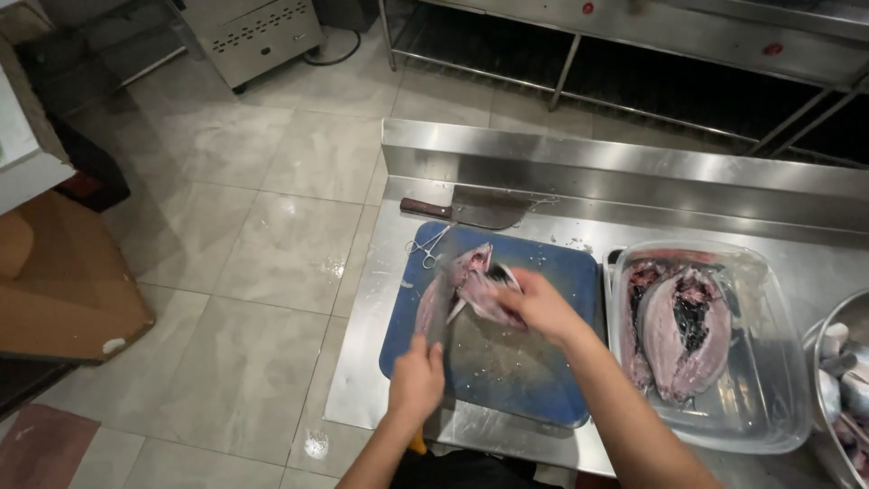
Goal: Cleaning and cutting fish fillets on a cutting board in a commercial kitchen
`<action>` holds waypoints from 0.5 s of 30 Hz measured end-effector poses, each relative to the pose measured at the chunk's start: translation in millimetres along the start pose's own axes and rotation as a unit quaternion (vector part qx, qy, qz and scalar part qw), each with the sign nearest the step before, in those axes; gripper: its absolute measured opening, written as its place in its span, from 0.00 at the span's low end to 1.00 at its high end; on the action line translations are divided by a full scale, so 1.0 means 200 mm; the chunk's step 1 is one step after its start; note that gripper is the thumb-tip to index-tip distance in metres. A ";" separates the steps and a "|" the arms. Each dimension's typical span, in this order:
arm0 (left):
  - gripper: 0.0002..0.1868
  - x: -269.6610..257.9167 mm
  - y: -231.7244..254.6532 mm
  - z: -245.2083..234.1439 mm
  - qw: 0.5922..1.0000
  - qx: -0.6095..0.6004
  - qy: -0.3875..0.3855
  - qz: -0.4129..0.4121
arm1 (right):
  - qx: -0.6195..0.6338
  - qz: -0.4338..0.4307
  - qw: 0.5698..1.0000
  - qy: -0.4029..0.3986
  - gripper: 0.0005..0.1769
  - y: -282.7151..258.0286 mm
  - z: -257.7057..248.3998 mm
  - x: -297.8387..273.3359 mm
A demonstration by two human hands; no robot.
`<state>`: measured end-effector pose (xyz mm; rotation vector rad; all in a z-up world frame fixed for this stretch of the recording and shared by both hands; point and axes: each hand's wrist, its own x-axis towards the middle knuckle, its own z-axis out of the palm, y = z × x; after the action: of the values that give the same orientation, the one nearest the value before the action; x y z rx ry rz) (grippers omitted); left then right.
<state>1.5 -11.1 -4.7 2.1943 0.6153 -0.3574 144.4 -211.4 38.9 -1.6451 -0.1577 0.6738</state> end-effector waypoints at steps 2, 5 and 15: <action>0.14 0.05 -0.04 0.01 0.999 -0.023 0.041 0.013 | 0.023 -0.014 1.000 -0.010 0.05 -0.12 0.03 0.00; 0.14 0.02 0.03 -0.09 0.994 -0.065 0.086 0.019 | 0.081 -0.033 0.996 -0.025 0.11 -0.23 0.04 -0.05; 0.12 -0.07 0.12 0.07 0.997 0.042 -0.021 0.064 | -0.358 0.207 0.899 0.145 0.09 0.53 -0.12 -0.20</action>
<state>2.3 -39.6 7.3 2.2876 0.4400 -0.3669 96.3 -272.3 -46.8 -2.5138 0.1971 0.7211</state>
